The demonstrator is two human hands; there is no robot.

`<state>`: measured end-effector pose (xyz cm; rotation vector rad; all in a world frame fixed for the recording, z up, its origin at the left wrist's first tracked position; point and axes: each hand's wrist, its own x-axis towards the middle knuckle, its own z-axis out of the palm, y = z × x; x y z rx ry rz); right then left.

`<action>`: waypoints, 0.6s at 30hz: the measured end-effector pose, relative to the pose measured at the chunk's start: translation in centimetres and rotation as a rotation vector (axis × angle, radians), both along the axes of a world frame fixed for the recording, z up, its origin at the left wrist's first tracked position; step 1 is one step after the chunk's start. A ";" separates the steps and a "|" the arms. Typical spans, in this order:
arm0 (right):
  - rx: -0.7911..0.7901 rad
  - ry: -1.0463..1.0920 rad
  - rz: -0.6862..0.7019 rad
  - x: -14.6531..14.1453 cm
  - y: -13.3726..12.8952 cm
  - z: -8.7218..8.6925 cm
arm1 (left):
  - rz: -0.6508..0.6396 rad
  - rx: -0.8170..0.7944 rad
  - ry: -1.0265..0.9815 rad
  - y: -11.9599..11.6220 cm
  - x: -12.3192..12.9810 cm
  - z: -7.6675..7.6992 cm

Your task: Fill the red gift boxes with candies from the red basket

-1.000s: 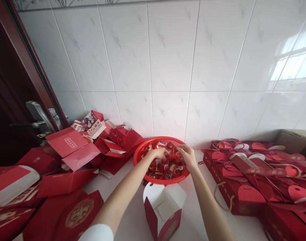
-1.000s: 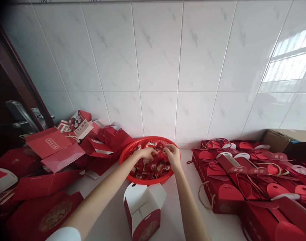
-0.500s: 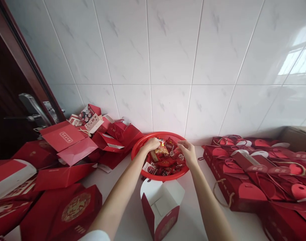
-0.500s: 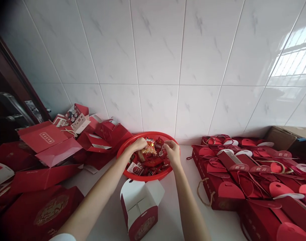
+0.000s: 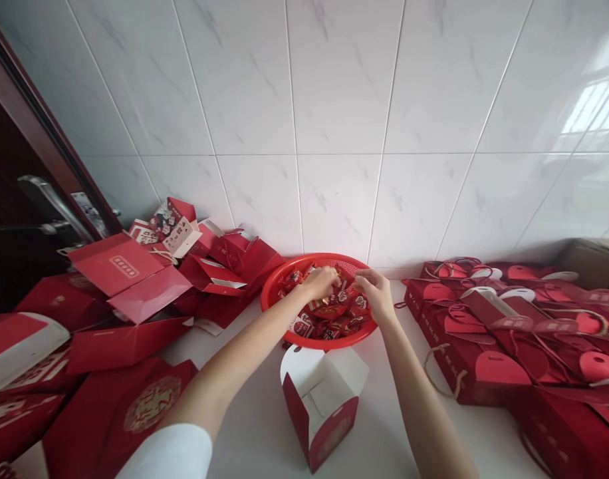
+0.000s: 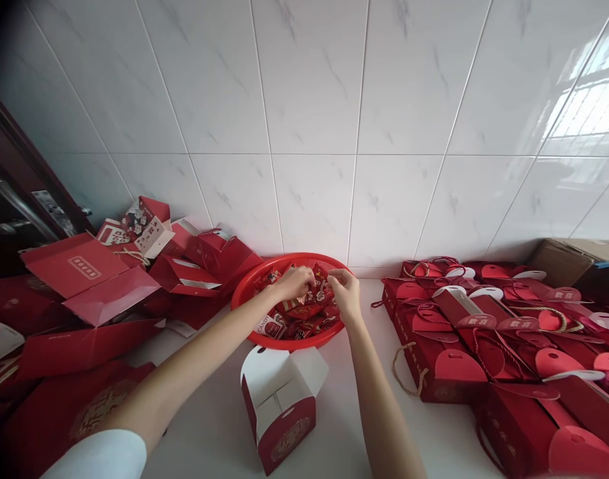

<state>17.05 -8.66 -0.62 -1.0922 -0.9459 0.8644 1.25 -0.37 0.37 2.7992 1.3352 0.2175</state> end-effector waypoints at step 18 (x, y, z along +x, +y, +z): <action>-0.043 -0.052 -0.011 0.0 0.8 -0.9 | -0.074 -0.325 -0.530 2.8 -0.3 -0.3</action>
